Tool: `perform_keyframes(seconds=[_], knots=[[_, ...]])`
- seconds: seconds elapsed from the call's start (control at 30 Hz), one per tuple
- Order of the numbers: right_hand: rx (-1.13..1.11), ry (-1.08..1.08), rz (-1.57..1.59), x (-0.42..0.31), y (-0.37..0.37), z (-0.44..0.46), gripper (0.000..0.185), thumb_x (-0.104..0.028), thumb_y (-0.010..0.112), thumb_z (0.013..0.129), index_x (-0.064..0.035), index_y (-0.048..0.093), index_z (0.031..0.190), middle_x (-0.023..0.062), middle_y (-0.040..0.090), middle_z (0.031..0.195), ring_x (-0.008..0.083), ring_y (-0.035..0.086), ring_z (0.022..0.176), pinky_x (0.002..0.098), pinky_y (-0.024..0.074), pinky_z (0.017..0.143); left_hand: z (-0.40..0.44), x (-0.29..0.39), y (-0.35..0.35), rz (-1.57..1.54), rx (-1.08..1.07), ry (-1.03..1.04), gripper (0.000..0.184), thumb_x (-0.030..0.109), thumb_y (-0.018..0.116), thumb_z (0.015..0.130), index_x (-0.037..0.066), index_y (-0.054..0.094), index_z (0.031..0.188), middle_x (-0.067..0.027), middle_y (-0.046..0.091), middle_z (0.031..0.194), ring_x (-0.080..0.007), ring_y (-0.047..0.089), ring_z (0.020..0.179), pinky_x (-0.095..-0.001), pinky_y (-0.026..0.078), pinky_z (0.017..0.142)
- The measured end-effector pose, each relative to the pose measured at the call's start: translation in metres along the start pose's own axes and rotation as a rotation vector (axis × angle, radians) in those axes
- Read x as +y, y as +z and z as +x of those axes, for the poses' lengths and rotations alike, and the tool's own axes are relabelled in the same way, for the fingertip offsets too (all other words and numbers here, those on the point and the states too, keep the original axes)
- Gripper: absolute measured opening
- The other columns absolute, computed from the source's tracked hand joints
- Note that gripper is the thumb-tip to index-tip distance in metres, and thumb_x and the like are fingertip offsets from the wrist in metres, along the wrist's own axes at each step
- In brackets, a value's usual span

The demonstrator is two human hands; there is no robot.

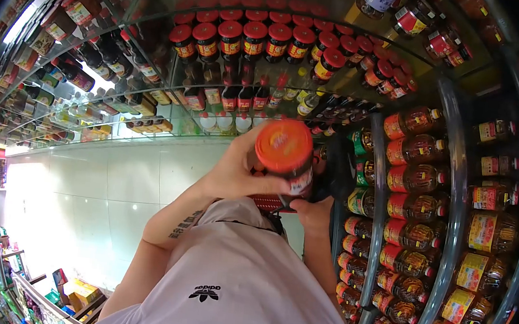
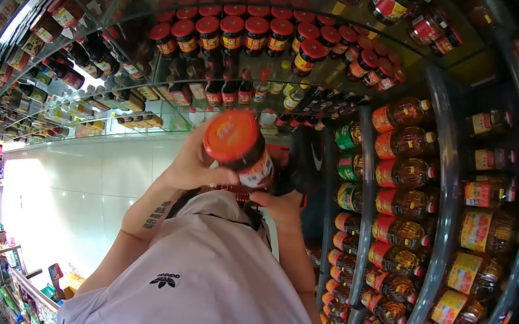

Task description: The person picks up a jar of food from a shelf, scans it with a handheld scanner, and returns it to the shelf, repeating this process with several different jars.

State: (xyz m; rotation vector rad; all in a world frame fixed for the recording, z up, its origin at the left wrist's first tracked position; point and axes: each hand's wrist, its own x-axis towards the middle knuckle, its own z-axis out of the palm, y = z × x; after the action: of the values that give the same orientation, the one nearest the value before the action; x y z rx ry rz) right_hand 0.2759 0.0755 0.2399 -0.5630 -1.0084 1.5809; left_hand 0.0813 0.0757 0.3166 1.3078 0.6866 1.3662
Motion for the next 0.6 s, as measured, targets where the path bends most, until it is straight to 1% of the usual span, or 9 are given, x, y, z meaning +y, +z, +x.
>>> perform_keyframes(seconds=[0.07, 0.1, 0.13, 0.2, 0.23, 0.3, 0.43, 0.57, 0.6], knots=[[0.04, 0.013, -0.077, 0.001, 0.007, -0.001, 0.078, -0.007, 0.091, 0.061, 0.0026, 0.052, 0.128, 0.0098, 0.059, 0.119, 0.0198, 0.059, 0.108, 0.0339, 0.0478, 0.096, -0.003, -0.013, 0.002, -0.183, 0.146, -0.171, 0.069, 0.01, 0.086, 0.075, -0.003, 0.048, 0.132, -0.0086, 0.06, 0.119, -0.017, 0.055, 0.117, -0.0346, 0.042, 0.104], [0.073, 0.02, -0.152, 0.0, 0.01, -0.001, 0.075, -0.006, 0.09, 0.063, 0.003, 0.053, 0.127, 0.0093, 0.06, 0.118, 0.0193, 0.059, 0.106, 0.0333, 0.048, 0.095, 0.0, -0.023, -0.001, -0.072, 0.206, -0.063, 0.064, 0.016, 0.083, 0.079, -0.003, 0.048, 0.129, -0.0094, 0.065, 0.107, -0.0152, 0.064, 0.095, -0.0316, 0.054, 0.083], [0.074, 0.032, -0.158, -0.003, 0.013, -0.002, 0.075, -0.006, 0.09, 0.063, 0.003, 0.053, 0.127, 0.0093, 0.06, 0.118, 0.0193, 0.059, 0.106, 0.0333, 0.048, 0.095, -0.005, -0.032, -0.013, -0.061, 0.236, -0.229, 0.066, 0.023, 0.082, 0.081, -0.005, 0.046, 0.129, -0.0112, 0.065, 0.102, -0.0128, 0.064, 0.074, -0.0274, 0.055, 0.057], [0.039, 0.072, -0.167, -0.009, 0.021, 0.0, 0.068, -0.004, 0.088, 0.065, 0.0031, 0.055, 0.125, 0.0091, 0.061, 0.117, 0.0188, 0.059, 0.104, 0.0326, 0.0479, 0.094, -0.003, -0.041, -0.019, -0.168, 0.319, -0.236, 0.068, 0.03, 0.08, 0.082, -0.005, 0.045, 0.129, -0.0114, 0.065, 0.096, -0.0106, 0.06, 0.059, -0.025, 0.048, 0.041], [0.003, 0.052, -0.249, -0.01, 0.021, 0.001, 0.072, -0.013, 0.088, 0.069, 0.0025, 0.051, 0.128, 0.0089, 0.062, 0.115, 0.02, 0.062, 0.103, 0.033, 0.05, 0.092, -0.004, -0.043, -0.02, -0.169, 0.332, -0.239, 0.068, 0.03, 0.08, 0.082, -0.005, 0.045, 0.129, -0.0114, 0.065, 0.096, -0.0106, 0.06, 0.059, -0.025, 0.048, 0.041], [-0.01, 0.083, -0.244, -0.015, 0.028, 0.0, 0.069, -0.009, 0.087, 0.069, 0.003, 0.053, 0.127, 0.009, 0.061, 0.116, 0.0187, 0.06, 0.104, 0.0323, 0.0487, 0.092, -0.003, -0.04, -0.017, -0.337, 0.429, -0.278, 0.07, 0.033, 0.08, 0.082, -0.004, 0.045, 0.129, -0.0109, 0.064, 0.095, -0.0113, 0.061, 0.061, -0.0243, 0.049, 0.044], [-0.035, 0.024, -0.294, -0.011, 0.032, 0.0, 0.065, -0.006, 0.086, 0.07, 0.0031, 0.054, 0.126, 0.0089, 0.06, 0.117, 0.0168, 0.058, 0.105, 0.0313, 0.0474, 0.092, -0.002, -0.045, -0.015, -0.292, 0.5, -0.224, 0.071, 0.036, 0.079, 0.083, -0.004, 0.043, 0.129, -0.0112, 0.064, 0.096, -0.0123, 0.062, 0.066, -0.0252, 0.05, 0.049], [0.023, 0.17, -0.253, -0.007, 0.026, -0.004, 0.067, -0.007, 0.087, 0.069, 0.0025, 0.054, 0.127, 0.0086, 0.06, 0.118, 0.017, 0.057, 0.107, 0.0315, 0.0463, 0.095, -0.005, -0.047, -0.021, -0.171, 0.43, -0.277, 0.071, 0.036, 0.076, 0.085, -0.003, 0.04, 0.132, -0.0135, 0.064, 0.104, -0.0169, 0.065, 0.083, -0.0293, 0.053, 0.06], [0.039, 0.176, -0.221, -0.007, 0.026, -0.002, 0.066, -0.007, 0.087, 0.068, 0.0021, 0.055, 0.125, 0.0085, 0.06, 0.116, 0.0168, 0.059, 0.101, 0.0313, 0.0487, 0.089, -0.006, -0.048, -0.021, -0.156, 0.416, -0.313, 0.069, 0.035, 0.074, 0.086, -0.003, 0.039, 0.133, -0.014, 0.063, 0.108, -0.019, 0.065, 0.09, -0.0317, 0.054, 0.065]])
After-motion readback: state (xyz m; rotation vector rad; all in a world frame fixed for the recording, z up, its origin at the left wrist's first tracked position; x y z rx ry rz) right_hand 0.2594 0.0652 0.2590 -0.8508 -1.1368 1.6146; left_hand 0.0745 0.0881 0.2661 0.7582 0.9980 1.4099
